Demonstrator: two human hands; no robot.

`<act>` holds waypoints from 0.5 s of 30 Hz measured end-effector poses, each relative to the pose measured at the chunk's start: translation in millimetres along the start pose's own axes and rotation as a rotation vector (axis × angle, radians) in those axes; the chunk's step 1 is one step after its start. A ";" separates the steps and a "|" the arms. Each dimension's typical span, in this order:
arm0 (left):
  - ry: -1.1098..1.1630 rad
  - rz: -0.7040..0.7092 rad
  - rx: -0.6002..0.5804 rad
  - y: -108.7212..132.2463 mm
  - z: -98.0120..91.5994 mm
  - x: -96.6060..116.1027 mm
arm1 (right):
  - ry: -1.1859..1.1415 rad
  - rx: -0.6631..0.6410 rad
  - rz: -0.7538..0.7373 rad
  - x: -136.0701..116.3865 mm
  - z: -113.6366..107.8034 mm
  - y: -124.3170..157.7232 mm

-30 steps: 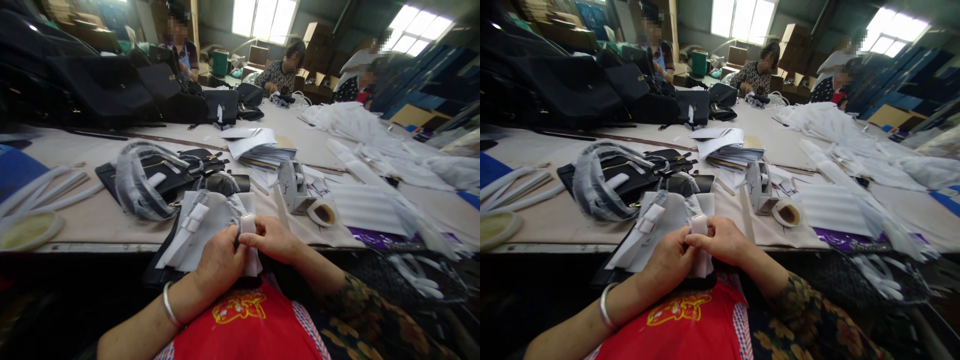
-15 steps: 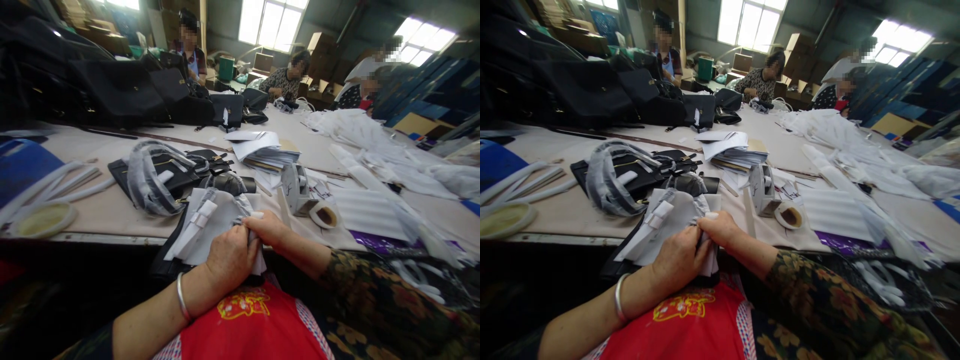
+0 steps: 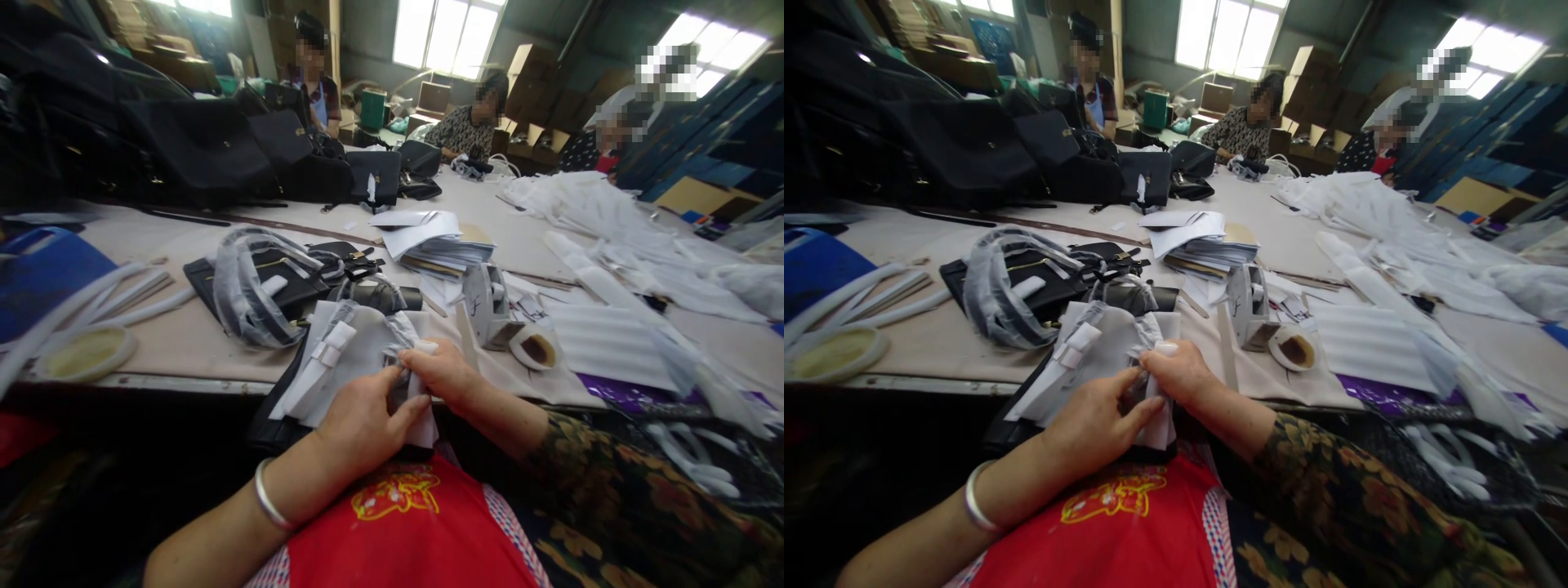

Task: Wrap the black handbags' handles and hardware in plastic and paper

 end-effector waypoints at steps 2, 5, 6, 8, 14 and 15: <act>0.192 -0.062 -0.143 -5.3 5.6 5.1 | 0.028 0.047 0.027 -3.0 -0.8 2.5; 0.398 -0.166 -0.346 -9.7 16.2 10.9 | 0.049 0.070 0.051 -6.5 -1.9 4.6; 0.405 -0.169 -0.343 -11.4 17.1 11.9 | 0.045 0.076 0.058 -6.7 -2.6 4.8; 0.356 -0.122 -0.231 -15.0 15.0 12.4 | 0.025 0.087 0.060 -6.1 -4.4 4.1; 0.345 -0.092 -0.070 -13.2 20.1 12.6 | 0.032 0.094 -0.001 -4.3 -5.7 0.8; 0.385 -0.101 -0.045 -12.7 19.9 14.1 | 0.039 0.096 -0.005 -5.0 -5.5 0.9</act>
Point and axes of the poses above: each hand's wrist, its own y-axis away from the middle knuckle, its own z-axis out of the palm, x = y × z, the point moved 5 cm from there along -y, towards the middle knuckle, and after that the axes turned 13 degrees about -y, right-handed, at the moved point
